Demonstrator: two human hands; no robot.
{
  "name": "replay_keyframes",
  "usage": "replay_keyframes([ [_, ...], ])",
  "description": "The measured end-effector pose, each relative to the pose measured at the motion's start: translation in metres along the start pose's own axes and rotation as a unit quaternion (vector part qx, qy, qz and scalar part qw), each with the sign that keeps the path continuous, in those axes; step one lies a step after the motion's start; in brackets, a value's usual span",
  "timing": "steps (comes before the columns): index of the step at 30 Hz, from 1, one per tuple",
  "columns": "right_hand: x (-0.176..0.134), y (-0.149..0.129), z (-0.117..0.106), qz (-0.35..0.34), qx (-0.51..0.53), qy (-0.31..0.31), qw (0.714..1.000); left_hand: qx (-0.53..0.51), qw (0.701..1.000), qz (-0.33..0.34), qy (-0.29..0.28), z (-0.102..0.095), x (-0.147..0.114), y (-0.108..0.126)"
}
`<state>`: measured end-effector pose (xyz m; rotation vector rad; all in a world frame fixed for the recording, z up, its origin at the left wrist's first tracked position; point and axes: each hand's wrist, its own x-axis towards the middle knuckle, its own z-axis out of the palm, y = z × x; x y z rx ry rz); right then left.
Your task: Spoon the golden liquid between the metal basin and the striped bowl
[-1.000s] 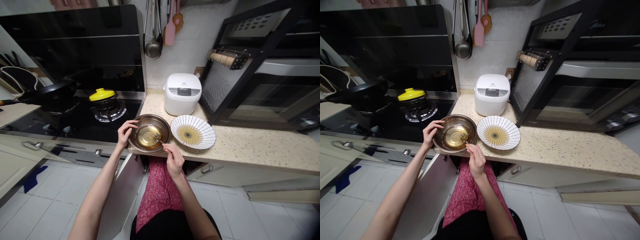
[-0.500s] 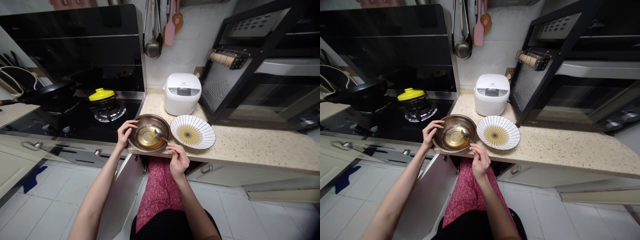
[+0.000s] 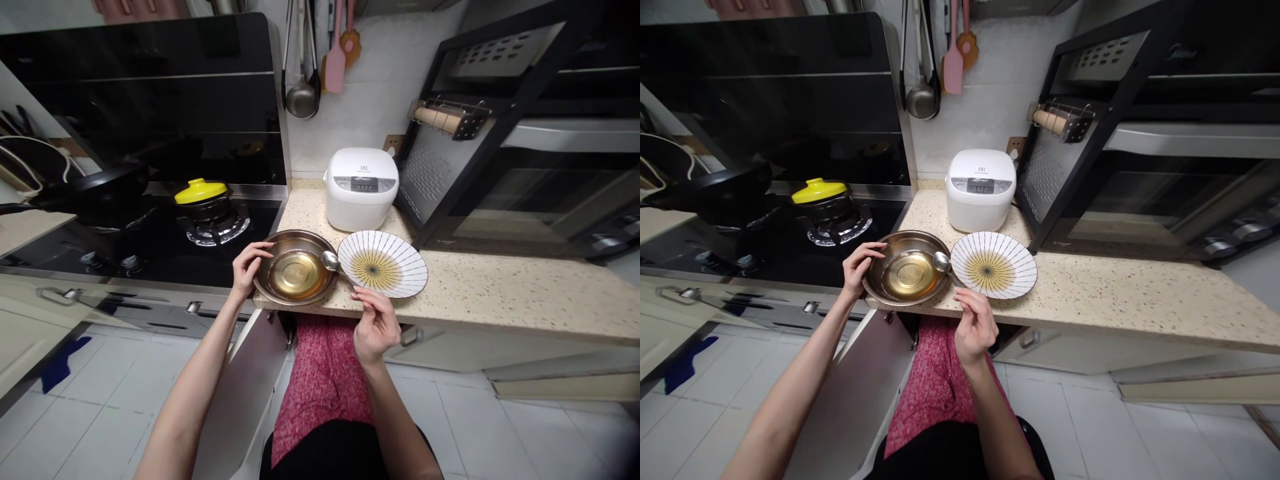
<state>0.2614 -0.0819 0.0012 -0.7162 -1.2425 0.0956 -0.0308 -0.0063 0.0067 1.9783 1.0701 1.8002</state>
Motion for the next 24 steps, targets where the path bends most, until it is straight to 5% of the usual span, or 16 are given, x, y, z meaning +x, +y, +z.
replay_keyframes([
  [24,0.017,0.022,-0.019,-0.185,-0.156,-0.047,0.969,0.01,1.0,-0.004,0.001,0.0,0.0,0.001],
])
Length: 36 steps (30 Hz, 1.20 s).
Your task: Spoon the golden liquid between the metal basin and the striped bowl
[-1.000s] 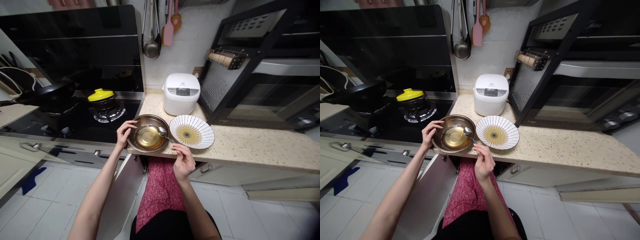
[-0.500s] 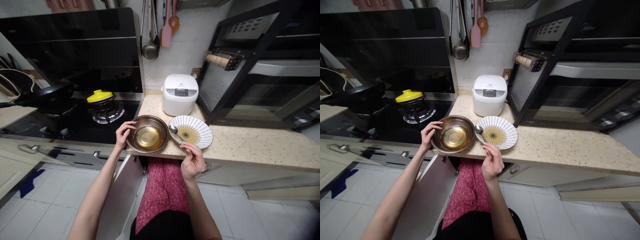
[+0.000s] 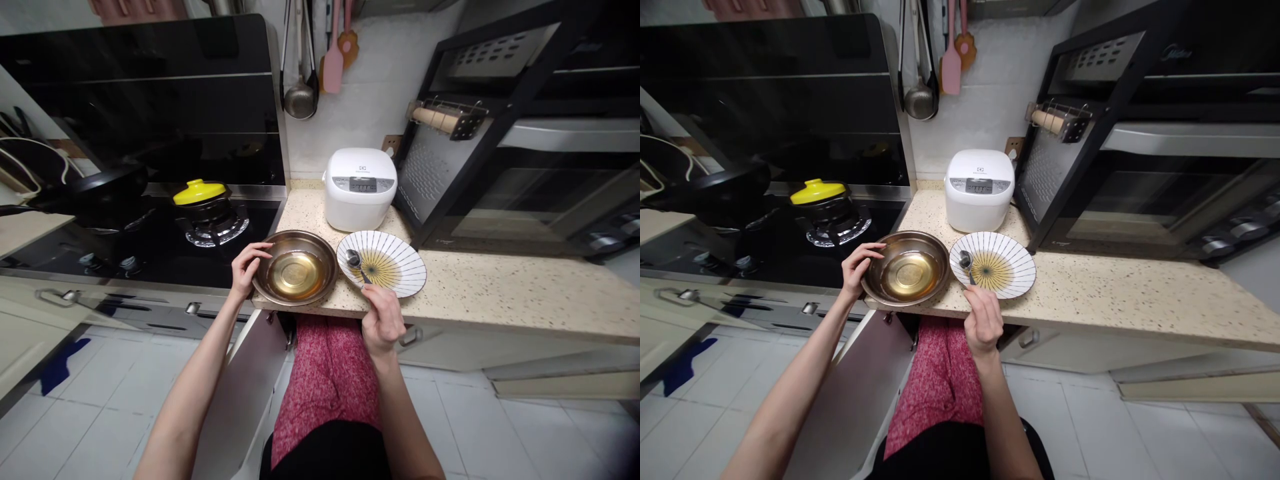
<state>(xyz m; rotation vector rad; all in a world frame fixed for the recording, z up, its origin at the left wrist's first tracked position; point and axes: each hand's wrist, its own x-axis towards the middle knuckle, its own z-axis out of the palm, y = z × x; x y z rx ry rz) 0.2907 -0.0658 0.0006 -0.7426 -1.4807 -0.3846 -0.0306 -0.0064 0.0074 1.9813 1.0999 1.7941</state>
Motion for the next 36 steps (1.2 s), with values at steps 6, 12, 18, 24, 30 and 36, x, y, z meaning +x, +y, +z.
replay_keyframes([
  [6,-0.004,0.003,-0.003,-0.01,-0.006,-0.013,1.0,0.0,1.0,-0.004,0.001,0.0,0.0,0.0],
  [12,-0.002,0.004,-0.004,-0.012,-0.008,-0.005,1.0,-0.003,1.0,-0.005,-0.001,0.0,0.0,0.001],
  [18,0.003,-0.005,-0.005,0.029,0.001,0.036,0.999,0.007,1.0,-0.008,-0.001,0.0,0.0,0.001],
  [24,-0.002,-0.026,0.001,0.081,0.05,0.043,0.995,0.007,1.0,-0.006,-0.002,0.0,0.0,0.0],
  [30,-0.012,-0.037,0.017,0.096,0.117,-0.019,0.988,-0.006,1.0,-0.001,-0.001,0.0,0.0,-0.001],
  [36,-0.019,-0.042,0.027,0.109,0.131,-0.047,0.984,-0.004,1.0,-0.006,-0.001,0.0,0.0,-0.001],
])
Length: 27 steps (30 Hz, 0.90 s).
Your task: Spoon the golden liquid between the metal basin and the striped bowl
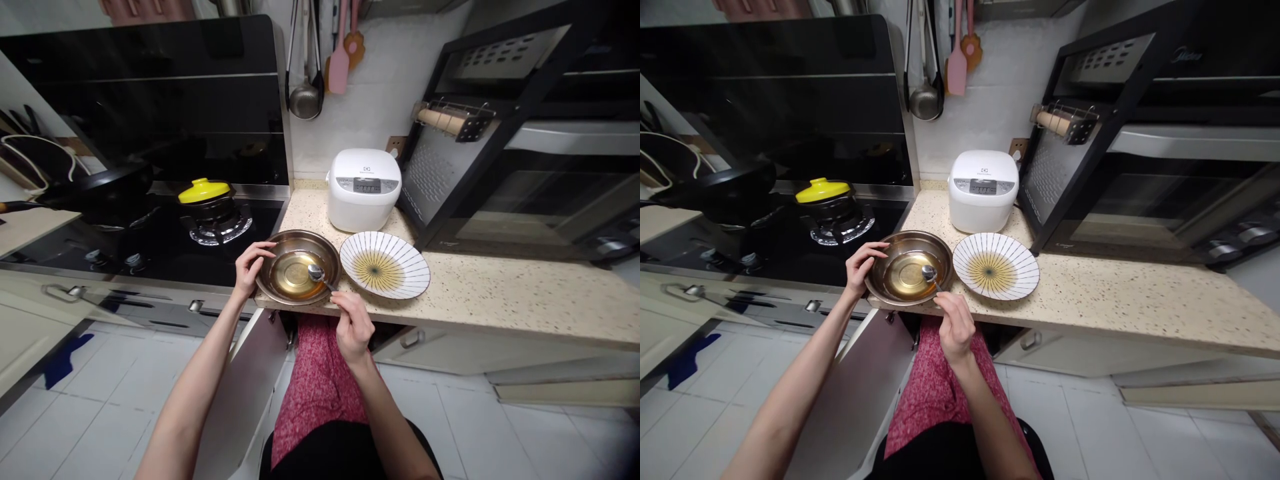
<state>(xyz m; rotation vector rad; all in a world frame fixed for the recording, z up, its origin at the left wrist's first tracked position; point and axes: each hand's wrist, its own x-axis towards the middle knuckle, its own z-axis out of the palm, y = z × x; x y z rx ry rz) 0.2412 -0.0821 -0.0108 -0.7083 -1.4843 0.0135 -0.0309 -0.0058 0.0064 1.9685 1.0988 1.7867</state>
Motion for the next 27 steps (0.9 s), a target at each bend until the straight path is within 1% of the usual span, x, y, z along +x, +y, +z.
replay_keyframes([
  [12,-0.004,0.0066,0.0073,0.007,-0.002,-0.019,1.0,-0.009,1.0,0.003,-0.001,0.0001,0.0003,0.0016],
  [19,-0.0018,0.0064,0.0094,0.012,0.003,-0.018,1.0,-0.012,1.0,0.016,0.0,-0.0002,0.0003,0.0016],
  [27,-0.0015,0.0053,0.0105,0.031,0.014,-0.021,0.999,-0.007,1.0,0.015,0.002,0.0007,0.0001,0.0023],
])
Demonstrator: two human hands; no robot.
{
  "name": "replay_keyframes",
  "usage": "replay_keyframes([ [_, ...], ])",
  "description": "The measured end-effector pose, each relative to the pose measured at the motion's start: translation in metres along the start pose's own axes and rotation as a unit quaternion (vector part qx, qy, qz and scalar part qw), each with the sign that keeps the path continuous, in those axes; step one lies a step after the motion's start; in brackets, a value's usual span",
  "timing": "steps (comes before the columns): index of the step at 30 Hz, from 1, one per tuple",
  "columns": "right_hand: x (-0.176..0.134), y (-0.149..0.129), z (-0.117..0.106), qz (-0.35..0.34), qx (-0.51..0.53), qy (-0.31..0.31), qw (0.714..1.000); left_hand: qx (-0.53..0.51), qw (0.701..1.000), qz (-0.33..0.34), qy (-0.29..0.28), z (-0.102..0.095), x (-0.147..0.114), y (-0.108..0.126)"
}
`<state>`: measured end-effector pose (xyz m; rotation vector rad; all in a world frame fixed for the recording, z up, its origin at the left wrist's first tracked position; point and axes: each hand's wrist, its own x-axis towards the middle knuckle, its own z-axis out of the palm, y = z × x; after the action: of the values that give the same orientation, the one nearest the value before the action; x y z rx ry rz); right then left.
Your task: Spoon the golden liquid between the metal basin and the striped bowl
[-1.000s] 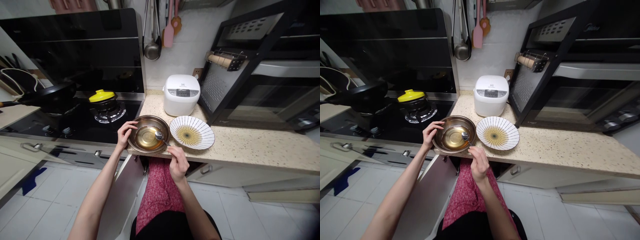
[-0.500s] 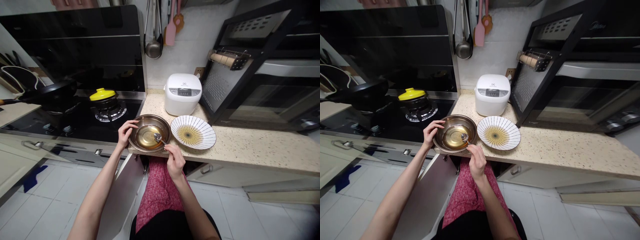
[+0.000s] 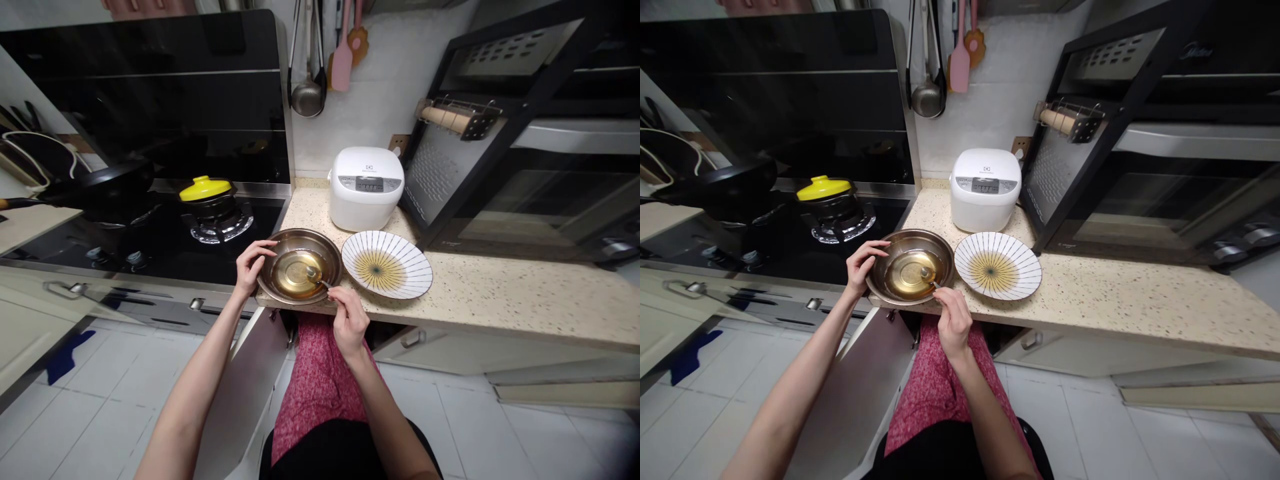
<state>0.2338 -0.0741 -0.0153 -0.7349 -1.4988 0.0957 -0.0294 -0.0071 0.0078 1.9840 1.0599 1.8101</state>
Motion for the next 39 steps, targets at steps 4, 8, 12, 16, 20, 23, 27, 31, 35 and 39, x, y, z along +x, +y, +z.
replay_keyframes([
  [4,0.0,-0.001,0.0,0.015,0.004,0.003,1.0,-0.004,1.0,0.0,-0.002,0.0,0.0,0.0],
  [8,0.0,-0.003,0.001,0.022,0.005,0.014,1.0,-0.004,1.0,0.002,-0.002,-0.001,0.0,-0.001],
  [12,0.0,-0.004,0.002,0.035,0.011,0.027,0.999,0.0,1.0,-0.001,-0.002,-0.001,0.0,-0.001],
  [16,-0.002,-0.006,0.002,0.048,0.015,0.037,0.998,0.008,1.0,-0.006,-0.002,-0.001,0.0,0.0],
  [20,-0.001,-0.007,0.001,0.059,0.02,0.051,0.997,0.003,1.0,-0.005,-0.002,-0.001,0.0,0.001],
  [23,-0.001,-0.008,-0.001,0.062,0.023,0.058,0.996,-0.001,1.0,-0.004,-0.003,0.0,0.0,0.001],
  [27,0.0,-0.01,-0.005,0.061,0.025,0.065,0.996,0.006,1.0,-0.008,-0.002,0.0,0.0,0.0],
  [31,0.004,-0.013,-0.01,0.059,0.021,0.077,0.995,0.004,1.0,-0.006,0.0,0.0,0.0,0.0],
  [35,0.01,-0.015,-0.017,0.049,0.007,0.093,0.994,0.011,1.0,-0.015,-0.001,0.0,0.0,0.001],
  [39,0.014,-0.015,-0.023,0.046,0.014,0.106,0.993,0.014,1.0,-0.019,-0.001,0.0,0.0,0.001],
])
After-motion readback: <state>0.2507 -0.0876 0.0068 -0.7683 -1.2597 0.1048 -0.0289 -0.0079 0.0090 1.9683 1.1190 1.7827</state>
